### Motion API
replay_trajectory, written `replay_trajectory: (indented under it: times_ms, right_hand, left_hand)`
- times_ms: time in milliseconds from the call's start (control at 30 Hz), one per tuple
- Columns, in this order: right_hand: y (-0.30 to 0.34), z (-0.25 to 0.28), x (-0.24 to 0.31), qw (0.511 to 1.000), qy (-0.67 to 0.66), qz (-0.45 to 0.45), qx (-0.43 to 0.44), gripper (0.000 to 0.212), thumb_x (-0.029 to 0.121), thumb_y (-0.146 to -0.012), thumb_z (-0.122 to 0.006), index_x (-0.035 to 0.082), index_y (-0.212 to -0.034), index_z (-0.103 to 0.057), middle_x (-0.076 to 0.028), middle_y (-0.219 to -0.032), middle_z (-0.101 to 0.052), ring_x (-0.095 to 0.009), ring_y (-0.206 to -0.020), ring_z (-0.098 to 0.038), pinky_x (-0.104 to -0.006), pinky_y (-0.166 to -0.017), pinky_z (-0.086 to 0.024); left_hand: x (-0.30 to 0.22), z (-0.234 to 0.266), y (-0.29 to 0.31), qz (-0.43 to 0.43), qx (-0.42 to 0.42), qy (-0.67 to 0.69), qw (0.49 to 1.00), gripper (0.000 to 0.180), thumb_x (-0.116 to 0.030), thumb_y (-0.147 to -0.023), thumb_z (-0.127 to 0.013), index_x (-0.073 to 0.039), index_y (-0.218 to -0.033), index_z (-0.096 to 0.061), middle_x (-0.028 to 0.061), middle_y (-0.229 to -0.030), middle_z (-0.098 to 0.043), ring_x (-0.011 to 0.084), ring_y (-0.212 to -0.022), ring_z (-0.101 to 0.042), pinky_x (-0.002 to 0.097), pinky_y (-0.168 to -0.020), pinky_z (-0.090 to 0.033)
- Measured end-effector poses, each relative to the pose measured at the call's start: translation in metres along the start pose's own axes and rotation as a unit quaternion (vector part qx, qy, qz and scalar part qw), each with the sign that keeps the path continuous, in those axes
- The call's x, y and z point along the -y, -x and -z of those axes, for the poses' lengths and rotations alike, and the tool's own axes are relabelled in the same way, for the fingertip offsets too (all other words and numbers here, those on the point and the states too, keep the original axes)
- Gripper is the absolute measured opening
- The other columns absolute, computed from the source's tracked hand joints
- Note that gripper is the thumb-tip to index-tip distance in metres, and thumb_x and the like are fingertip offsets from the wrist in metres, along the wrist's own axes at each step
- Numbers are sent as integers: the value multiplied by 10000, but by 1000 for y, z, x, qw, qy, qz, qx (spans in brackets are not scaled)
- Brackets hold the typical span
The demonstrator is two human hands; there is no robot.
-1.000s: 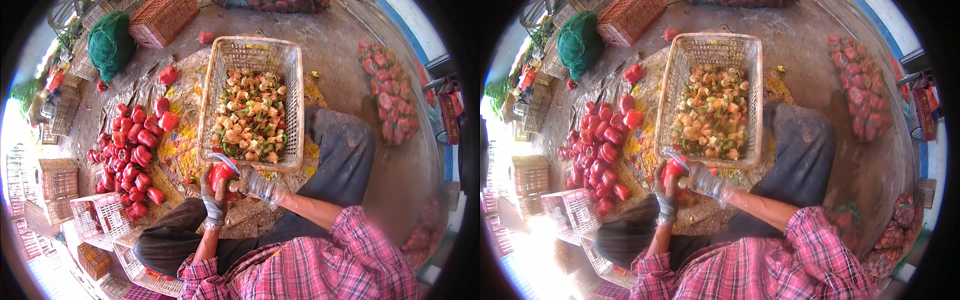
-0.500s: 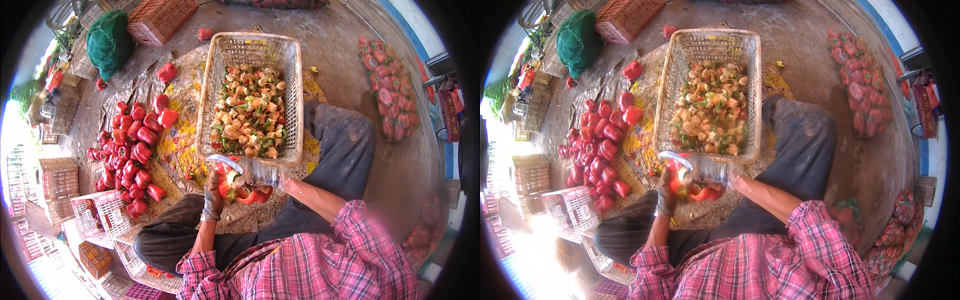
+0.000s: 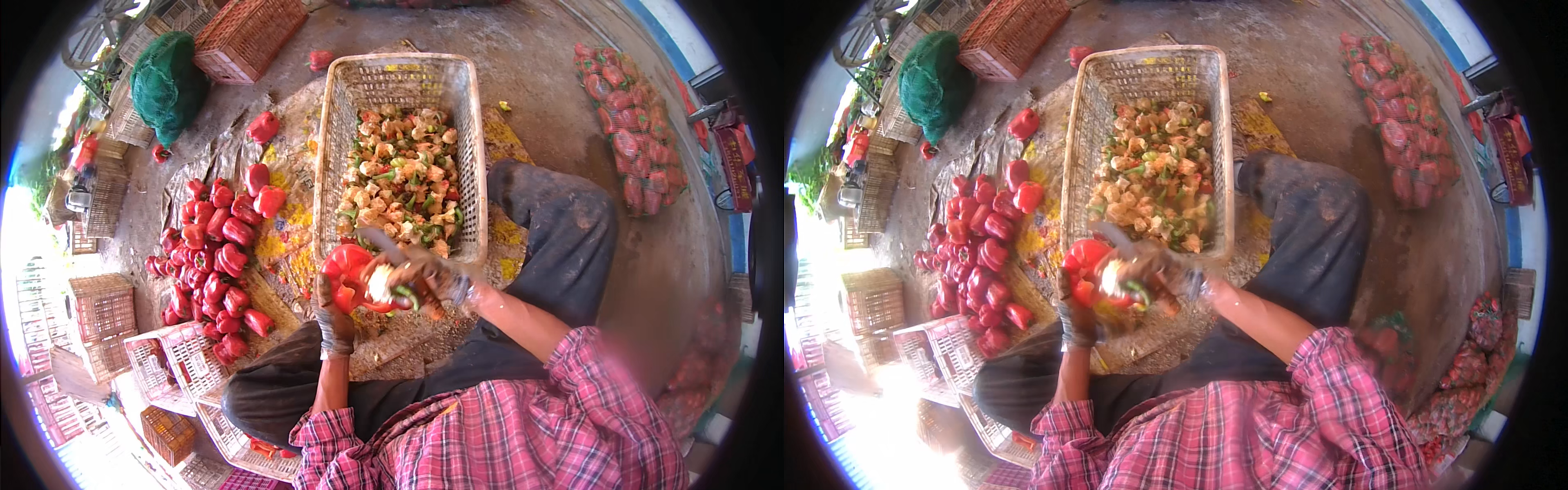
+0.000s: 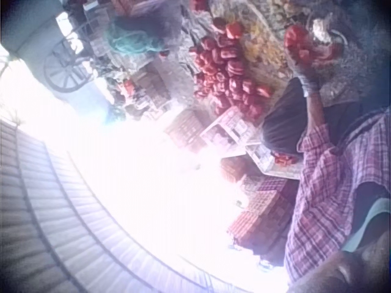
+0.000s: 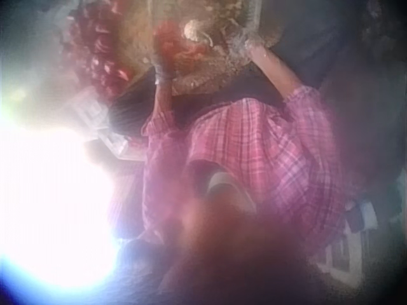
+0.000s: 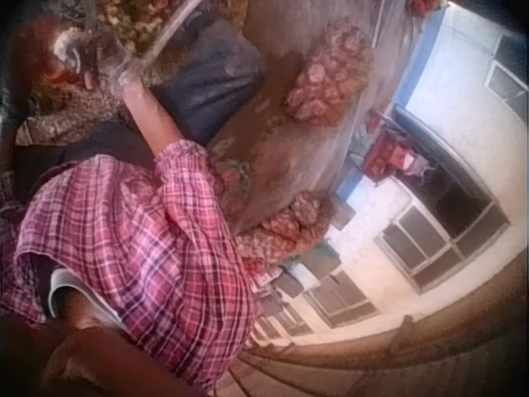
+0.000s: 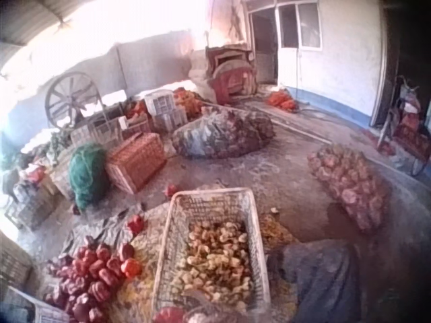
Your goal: The person cores red bell peppers using a knife, placing the waste in a basket and the processed peppers into a plastic crate.
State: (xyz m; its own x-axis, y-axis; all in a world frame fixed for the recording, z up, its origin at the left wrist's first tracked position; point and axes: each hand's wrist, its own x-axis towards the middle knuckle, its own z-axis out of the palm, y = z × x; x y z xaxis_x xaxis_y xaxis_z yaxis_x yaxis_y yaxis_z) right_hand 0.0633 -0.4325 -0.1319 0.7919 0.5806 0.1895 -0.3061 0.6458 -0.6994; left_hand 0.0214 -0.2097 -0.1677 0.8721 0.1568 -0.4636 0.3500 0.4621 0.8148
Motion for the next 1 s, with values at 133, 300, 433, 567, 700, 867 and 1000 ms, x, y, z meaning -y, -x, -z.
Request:
replay_trajectory:
  times_ms: [133,300,433,567,700,867,1000]
  right_hand:
    - [-5,22,50,952,96,-155,-247,515,354,-834,-683,23,-1205,-551,-61,-803,-617,-107,-599,-586,-232,-531,-544]
    - [-13,39,41,807,353,-265,-391,603,261,-890,-620,38,-1365,-323,-26,-666,-551,-102,-462,-503,-239,-389,-480]
    - [6,60,-1,829,324,-237,-389,344,230,-896,-644,18,-1133,-512,2,-675,-512,-105,-457,-466,-265,-383,-421]
    - [2,52,-23,820,343,-256,-379,253,177,-914,-620,29,-1109,-559,20,-703,-508,-98,-480,-484,-247,-423,-405]
    - [-11,25,-18,813,277,-304,-413,269,158,-928,-590,26,-1157,-540,14,-707,-527,-98,-462,-489,-233,-384,-384]
    - [8,31,-21,873,211,-212,-385,500,230,-898,-631,43,-1321,-440,-71,-967,-640,-115,-542,-562,-198,-389,-416]
    - [-5,37,-17,760,331,-323,-458,439,255,-886,-634,61,-1256,-498,-63,-953,-658,-85,-506,-529,-206,-357,-388]
  left_hand:
    - [-8,19,6,-26,103,-102,989,427,-281,-956,-535,-31,-1285,-426,65,-1193,-550,178,-1115,-518,352,-997,-408]
    - [-79,43,56,-363,-45,-524,769,479,-297,-961,-515,-48,-1349,-384,100,-1286,-494,213,-1182,-482,392,-1029,-386]
    - [-187,151,109,-381,-278,-497,728,514,-284,-962,-515,-18,-1381,-384,118,-1337,-479,224,-1216,-467,396,-1040,-379]
    - [-261,215,198,-396,-383,-623,556,454,-248,-936,-572,-2,-1309,-491,157,-1273,-526,258,-1159,-514,402,-977,-433]
    - [-203,311,258,-318,-445,-703,455,463,-200,-787,-719,-61,-1197,-555,149,-1147,-559,314,-1078,-543,419,-945,-443]
    - [-116,369,220,-58,-387,-633,668,307,-143,-785,-722,-9,-1046,-631,146,-997,-642,265,-962,-593,366,-892,-469]
    - [-97,346,57,-84,-350,-433,826,316,-201,-866,-675,17,-1090,-632,150,-1010,-680,194,-911,-624,307,-833,-484]
